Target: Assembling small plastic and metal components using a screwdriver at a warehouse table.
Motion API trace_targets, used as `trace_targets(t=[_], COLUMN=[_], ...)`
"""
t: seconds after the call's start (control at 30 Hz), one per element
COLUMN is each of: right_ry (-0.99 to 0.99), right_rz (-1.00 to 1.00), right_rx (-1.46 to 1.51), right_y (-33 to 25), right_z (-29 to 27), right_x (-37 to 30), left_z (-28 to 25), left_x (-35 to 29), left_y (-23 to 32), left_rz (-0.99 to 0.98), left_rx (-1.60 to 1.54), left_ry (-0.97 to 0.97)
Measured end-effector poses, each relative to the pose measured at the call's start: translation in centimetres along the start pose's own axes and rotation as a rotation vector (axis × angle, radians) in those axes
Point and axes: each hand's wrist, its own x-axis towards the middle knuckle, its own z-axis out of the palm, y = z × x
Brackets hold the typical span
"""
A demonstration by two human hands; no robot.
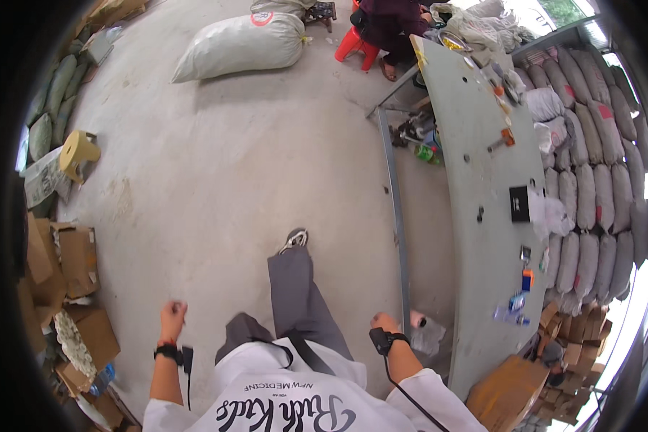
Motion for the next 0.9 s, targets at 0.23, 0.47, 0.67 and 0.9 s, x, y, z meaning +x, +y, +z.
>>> trace_targets(t=[0.23,0.47,0.67,0.9], right_ry=[0.355,0.381,0.151,0.387], right_rz=[-0.127,0.130,0.541,1.029], right_rx=[0.177,0.152,0.170,0.019], right_y=[-18.8,-22.2,-14.1,-6.8], right_z=[-27.6,-39.4,-41.2,-45.1], right_x=[21.5,39.2,54.4,69.9], left_z=[5.1,9.2,17.4,25.8], left_x=[0.0,14.1,23.2,27.4], left_y=[-8.4,3.1,11.2,13.3], left_rz=[-0.282,-0.278,-0.313,-0.349], left_rx=[0.738,0.745,0.711,0.711], left_ry=[-0.827,-0.917,-1.025,-1.171])
